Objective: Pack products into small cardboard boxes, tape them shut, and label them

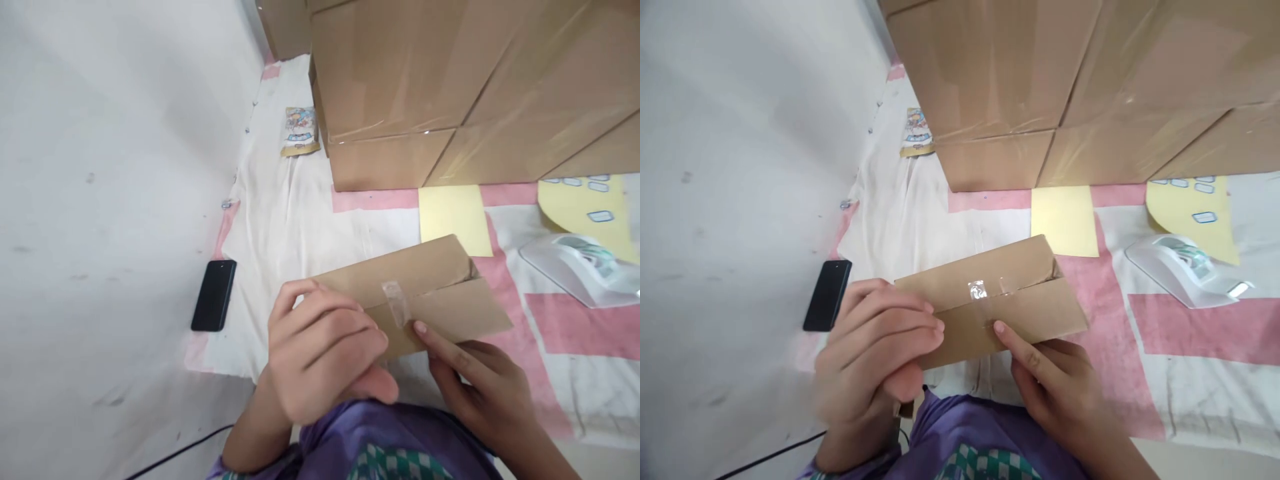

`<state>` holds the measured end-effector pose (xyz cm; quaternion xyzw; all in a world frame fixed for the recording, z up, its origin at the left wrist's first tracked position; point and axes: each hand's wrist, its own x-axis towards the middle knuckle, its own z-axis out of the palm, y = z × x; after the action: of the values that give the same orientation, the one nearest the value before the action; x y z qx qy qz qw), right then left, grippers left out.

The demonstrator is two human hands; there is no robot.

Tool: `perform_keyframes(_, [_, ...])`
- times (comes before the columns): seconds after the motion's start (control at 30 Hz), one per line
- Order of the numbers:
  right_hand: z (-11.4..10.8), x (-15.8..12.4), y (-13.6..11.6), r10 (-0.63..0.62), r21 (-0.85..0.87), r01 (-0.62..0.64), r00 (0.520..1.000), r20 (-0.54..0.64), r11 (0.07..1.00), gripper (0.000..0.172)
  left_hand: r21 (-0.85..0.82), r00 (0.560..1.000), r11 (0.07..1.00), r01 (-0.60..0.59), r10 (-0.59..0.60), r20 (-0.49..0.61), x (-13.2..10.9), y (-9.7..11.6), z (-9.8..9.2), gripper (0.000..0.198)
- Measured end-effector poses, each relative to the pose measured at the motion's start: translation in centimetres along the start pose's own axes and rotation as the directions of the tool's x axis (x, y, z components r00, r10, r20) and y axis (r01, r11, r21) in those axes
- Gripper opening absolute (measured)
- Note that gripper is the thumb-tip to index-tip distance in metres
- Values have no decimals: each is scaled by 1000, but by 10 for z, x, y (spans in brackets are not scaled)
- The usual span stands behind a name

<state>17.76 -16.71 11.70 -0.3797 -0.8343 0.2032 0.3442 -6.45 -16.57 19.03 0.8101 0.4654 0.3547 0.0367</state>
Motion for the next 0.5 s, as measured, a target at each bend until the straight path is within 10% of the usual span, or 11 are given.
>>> perform_keyframes(0.5, [12,-1,-13,42,97,-26,985,-169,995,63,-48,976,981,-189,193,99,17,-25,18,22])
